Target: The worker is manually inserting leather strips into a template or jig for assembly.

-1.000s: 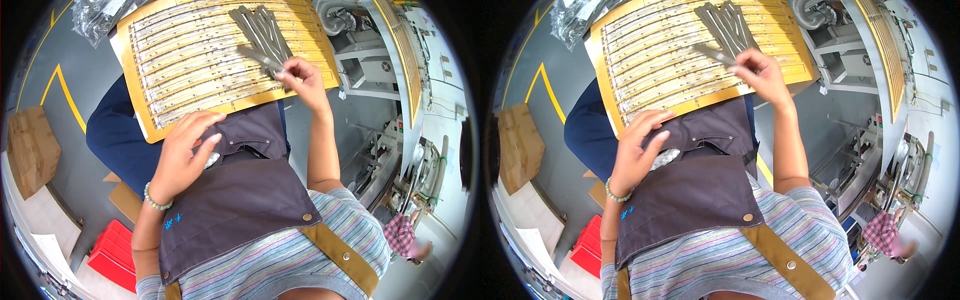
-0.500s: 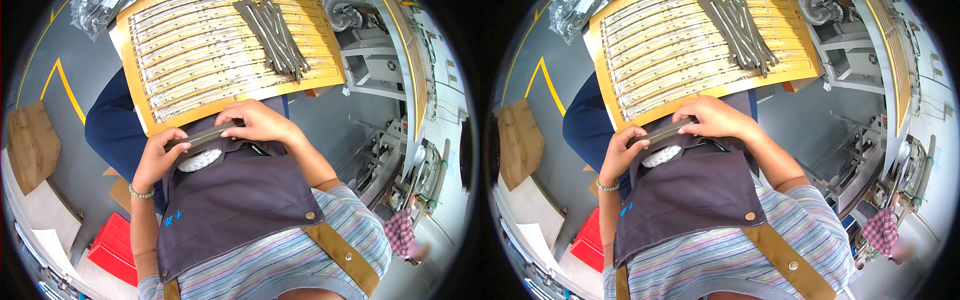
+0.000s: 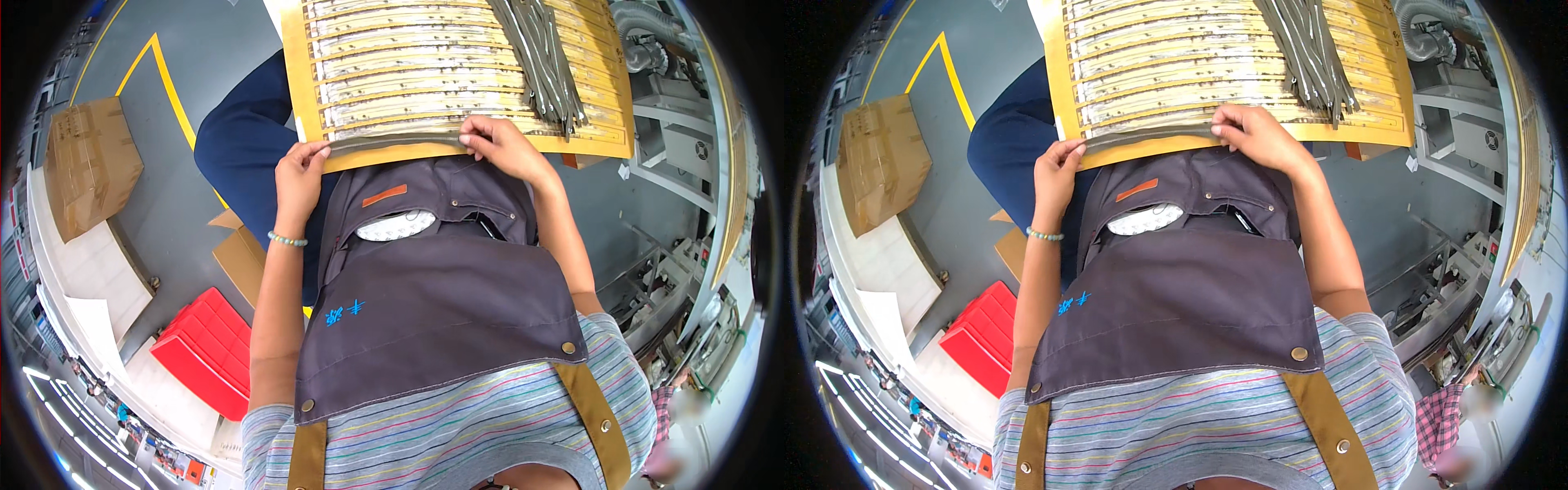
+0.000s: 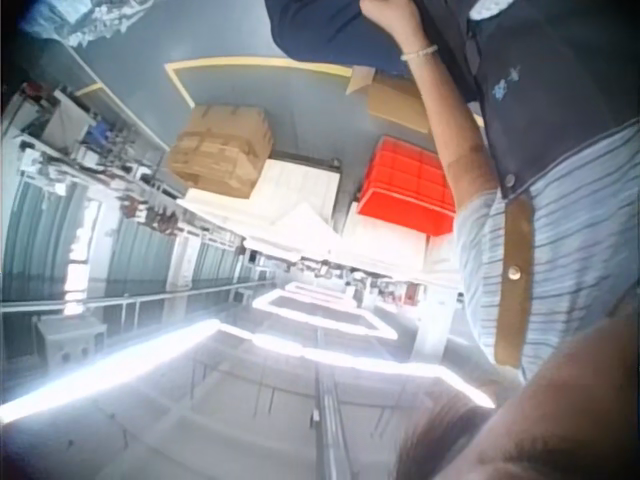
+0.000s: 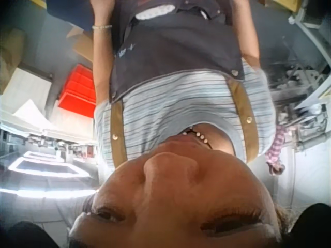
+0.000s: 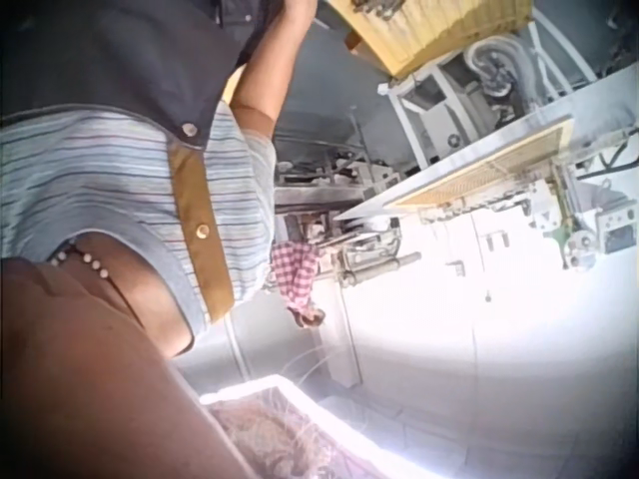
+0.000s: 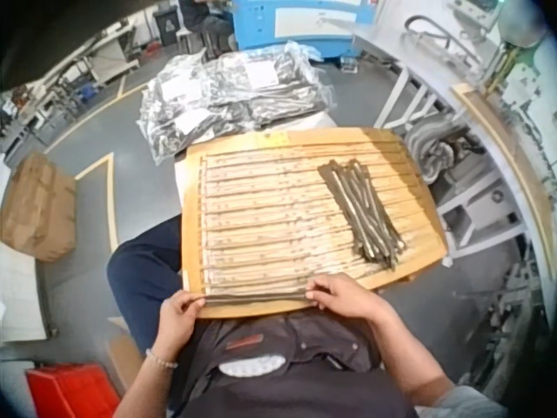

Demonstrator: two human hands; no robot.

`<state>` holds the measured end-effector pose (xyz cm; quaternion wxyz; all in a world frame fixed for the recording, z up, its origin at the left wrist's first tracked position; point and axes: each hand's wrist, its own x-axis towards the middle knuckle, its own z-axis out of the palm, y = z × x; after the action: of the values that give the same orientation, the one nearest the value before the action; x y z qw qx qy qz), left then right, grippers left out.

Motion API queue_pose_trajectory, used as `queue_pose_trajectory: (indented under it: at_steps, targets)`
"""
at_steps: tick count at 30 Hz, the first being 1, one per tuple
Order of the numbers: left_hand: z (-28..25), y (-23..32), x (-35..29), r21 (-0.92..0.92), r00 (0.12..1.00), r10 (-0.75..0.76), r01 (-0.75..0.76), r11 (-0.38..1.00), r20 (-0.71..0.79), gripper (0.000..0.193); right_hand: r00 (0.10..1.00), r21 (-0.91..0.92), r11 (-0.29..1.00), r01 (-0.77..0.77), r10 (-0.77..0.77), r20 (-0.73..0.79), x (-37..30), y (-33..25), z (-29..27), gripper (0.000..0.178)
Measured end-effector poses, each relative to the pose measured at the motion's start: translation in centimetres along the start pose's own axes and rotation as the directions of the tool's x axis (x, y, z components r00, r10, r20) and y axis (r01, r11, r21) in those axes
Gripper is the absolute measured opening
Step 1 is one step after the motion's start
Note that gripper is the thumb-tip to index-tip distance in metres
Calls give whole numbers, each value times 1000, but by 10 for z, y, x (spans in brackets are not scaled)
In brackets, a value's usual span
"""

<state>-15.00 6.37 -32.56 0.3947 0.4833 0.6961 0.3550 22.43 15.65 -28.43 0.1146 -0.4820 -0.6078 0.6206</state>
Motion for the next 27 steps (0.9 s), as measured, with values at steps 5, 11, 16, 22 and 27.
queue_pose_trajectory:
  at_steps: [5,11,16,22,27]
  targets:
    - [22,32,6,169,992,-7,29,985,-125,21,1000,-27,999,-19,18,-19,20,3,-19,12]
    - [30,33,6,190,982,25,12,982,-189,27,988,133,981,-144,149,-28,23,19,-26,13]
    - [32,36,5,227,982,43,0,974,-183,28,987,104,984,-141,148,-59,21,11,-23,15]
    - [33,34,5,288,980,86,-31,957,-182,32,993,107,991,-85,93,-68,22,17,-19,15]
    - [32,35,3,386,970,93,2,922,-226,49,991,108,991,-79,90,-102,19,14,-15,15]
